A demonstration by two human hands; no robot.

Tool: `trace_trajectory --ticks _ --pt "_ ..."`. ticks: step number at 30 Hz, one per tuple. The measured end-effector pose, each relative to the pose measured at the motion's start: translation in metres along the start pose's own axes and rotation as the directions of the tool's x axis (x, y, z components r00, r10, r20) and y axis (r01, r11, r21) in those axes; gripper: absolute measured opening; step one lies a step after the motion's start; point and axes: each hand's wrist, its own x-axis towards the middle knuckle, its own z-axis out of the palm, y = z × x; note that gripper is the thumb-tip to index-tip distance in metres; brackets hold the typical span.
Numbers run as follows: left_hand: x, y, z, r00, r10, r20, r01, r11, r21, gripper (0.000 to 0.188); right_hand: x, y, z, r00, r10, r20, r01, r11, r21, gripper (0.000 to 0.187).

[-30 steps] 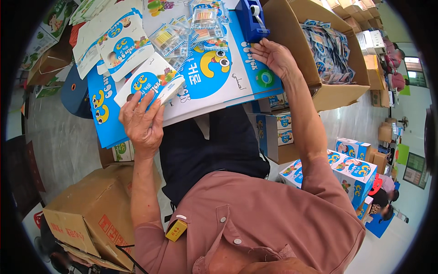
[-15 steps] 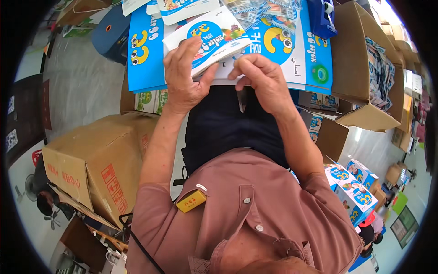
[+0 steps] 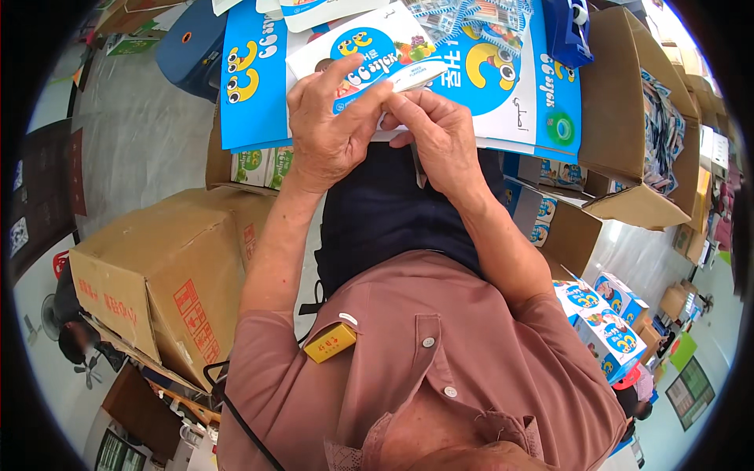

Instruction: Manual sorting and packing of small blue packets into cardboard boxes for distribution.

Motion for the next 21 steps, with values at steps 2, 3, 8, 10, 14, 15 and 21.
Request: trace_trajectory --ticks 2,3,8,10,14,15,21 --pt "0.004 0.004 -0.006 0.995 0.007 0.1 -0.012 0.999 0.053 0.041 0.0 0.0 -0.002 1.0 0.014 -0.021 -0.014 1.0 -0.005 0.026" --pt "0.005 0.007 -0.007 0.995 0.006 0.1 -0.011 0.999 0.051 0.041 0.0 0.0 -0.005 1.0 0.022 -0.008 -0.022 1.0 -0.02 0.026" --pt "0.013 0.017 -0.004 0.991 -0.115 0.074 0.118 0.992 -0.047 0.031 0.003 0.002 -0.016 0.998 0.036 0.059 -0.032 0.997 -0.07 0.026" --pt "0.01 0.016 0.002 0.991 -0.134 -0.006 0.134 0.989 -0.056 0.031 -0.001 -0.004 -0.021 0.996 0.037 0.08 -0.031 0.996 -0.081 0.026" --pt "0.009 0.013 0.007 0.997 -0.073 -0.015 0.073 0.997 -0.013 0.028 -0.023 -0.05 -0.035 0.944 0.321 0.072 -0.263 0.867 -0.423 0.025" --pt "0.009 0.016 0.005 0.997 -0.07 -0.02 0.07 0.997 -0.014 0.028 -0.042 -0.062 -0.037 0.995 0.093 0.037 -0.069 0.907 -0.415 0.024" --pt "0.007 0.014 0.003 1.0 -0.015 0.0 0.015 0.999 -0.05 0.033 0.052 -0.101 -0.05 0.554 -0.467 0.689 0.791 0.039 -0.61 0.049"
